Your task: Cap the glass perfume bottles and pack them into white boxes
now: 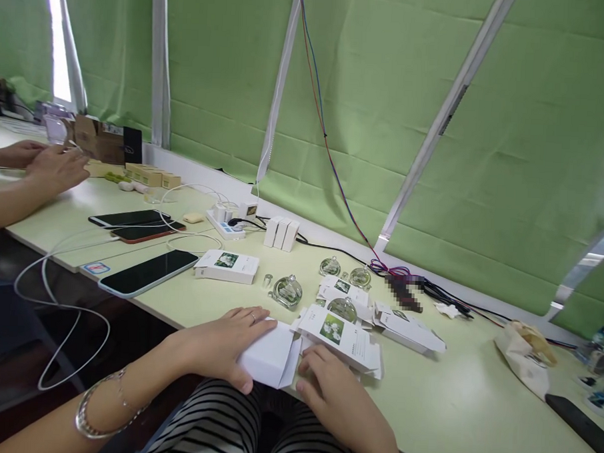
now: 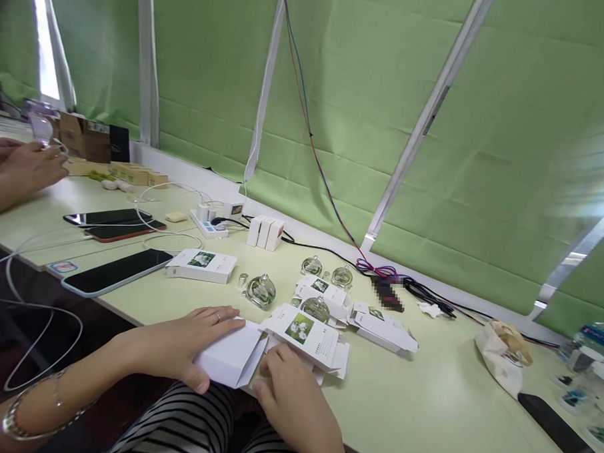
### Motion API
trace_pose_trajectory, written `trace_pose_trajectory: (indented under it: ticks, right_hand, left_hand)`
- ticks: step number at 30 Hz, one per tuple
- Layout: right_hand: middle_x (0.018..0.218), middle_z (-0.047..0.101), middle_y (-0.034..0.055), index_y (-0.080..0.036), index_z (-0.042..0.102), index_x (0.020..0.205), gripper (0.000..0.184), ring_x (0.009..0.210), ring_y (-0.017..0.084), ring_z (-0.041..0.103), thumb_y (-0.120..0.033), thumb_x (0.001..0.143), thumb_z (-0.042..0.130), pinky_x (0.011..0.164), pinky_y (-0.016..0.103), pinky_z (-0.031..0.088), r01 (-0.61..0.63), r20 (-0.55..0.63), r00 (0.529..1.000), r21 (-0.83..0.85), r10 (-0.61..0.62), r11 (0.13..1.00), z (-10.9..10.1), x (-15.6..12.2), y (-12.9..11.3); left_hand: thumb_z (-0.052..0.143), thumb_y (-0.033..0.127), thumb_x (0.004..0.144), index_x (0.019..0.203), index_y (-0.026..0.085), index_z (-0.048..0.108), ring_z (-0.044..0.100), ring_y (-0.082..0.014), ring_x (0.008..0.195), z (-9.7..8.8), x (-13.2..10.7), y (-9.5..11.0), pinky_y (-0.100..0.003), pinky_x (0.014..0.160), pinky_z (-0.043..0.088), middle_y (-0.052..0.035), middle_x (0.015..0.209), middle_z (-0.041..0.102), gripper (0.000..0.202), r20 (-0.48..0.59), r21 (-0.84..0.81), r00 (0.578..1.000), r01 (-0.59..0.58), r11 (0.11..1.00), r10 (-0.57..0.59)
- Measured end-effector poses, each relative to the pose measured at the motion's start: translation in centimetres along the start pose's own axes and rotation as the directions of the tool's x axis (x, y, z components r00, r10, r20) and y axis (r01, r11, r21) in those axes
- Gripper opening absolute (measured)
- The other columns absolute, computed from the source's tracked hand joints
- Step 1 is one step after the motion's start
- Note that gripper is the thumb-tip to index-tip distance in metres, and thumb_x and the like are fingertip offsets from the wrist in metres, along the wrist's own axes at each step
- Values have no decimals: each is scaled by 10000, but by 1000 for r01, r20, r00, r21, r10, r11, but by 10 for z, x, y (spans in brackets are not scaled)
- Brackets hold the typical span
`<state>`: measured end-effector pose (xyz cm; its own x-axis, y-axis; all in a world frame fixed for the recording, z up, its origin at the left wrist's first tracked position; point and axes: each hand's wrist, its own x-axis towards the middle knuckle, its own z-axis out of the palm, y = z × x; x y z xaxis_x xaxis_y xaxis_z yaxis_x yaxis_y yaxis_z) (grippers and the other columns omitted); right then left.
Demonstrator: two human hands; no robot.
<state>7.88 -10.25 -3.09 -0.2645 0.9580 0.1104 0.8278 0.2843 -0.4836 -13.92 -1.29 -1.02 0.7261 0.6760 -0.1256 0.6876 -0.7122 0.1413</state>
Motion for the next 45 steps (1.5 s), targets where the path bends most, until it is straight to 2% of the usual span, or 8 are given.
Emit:
trace_pose_trajectory:
  ticks: [8,14,25,30,38,45]
  right_hand:
    - [1004,566,38,-199,531,860,61,998,202,510,-174,830,485,863,319,392,22,-22,1000,3,-22,1000,5,8,1]
    - [926,579,25,-200,513,827,50,926,196,517,-155,810,500,808,306,402,16,-1,1000,7,-16,1000,4,6,2]
    - [983,587,52,-185,535,873,58,990,218,508,-185,828,498,851,330,404,40,13,999,-10,-40,999,2,6,3]
    - [1019,589,58,-191,554,916,101,1011,222,506,-197,837,490,860,336,407,50,26,998,-4,-50,999,0,5,1]
    - [999,592,44,-192,550,901,89,990,212,510,-196,817,522,860,329,404,37,27,999,18,-37,999,1,5,2]
    - [999,589,46,-196,544,899,91,985,214,522,-202,811,524,854,332,413,14,15,1000,14,-15,1000,1,6,2]
  left_hand:
    - [705,445,591,1377,143,348,223,-340,1345,4,0,-2,-460,1072,230,-190,1439,307,914,-34,-10,999,-11,1000,11]
    - [715,454,568,1359,136,366,301,-341,1299,5,0,0,-448,1053,265,-183,1377,394,922,-78,-7,997,-24,1000,24]
    - [699,459,586,1341,168,374,363,-330,1249,9,-1,8,-438,1030,296,-149,1327,444,872,-134,37,985,-104,994,108]
    - [701,457,591,1346,130,357,342,-330,1262,9,-2,11,-431,1041,289,-166,1345,419,892,-118,52,988,-93,994,99]
    - [719,420,566,1246,159,435,411,-333,1193,7,-2,17,-421,995,342,-141,1248,476,782,-113,10,990,-87,996,87]
    - [720,434,567,1228,151,442,429,-307,1154,12,0,15,-407,984,344,-124,1208,490,771,-135,5,984,-118,993,118]
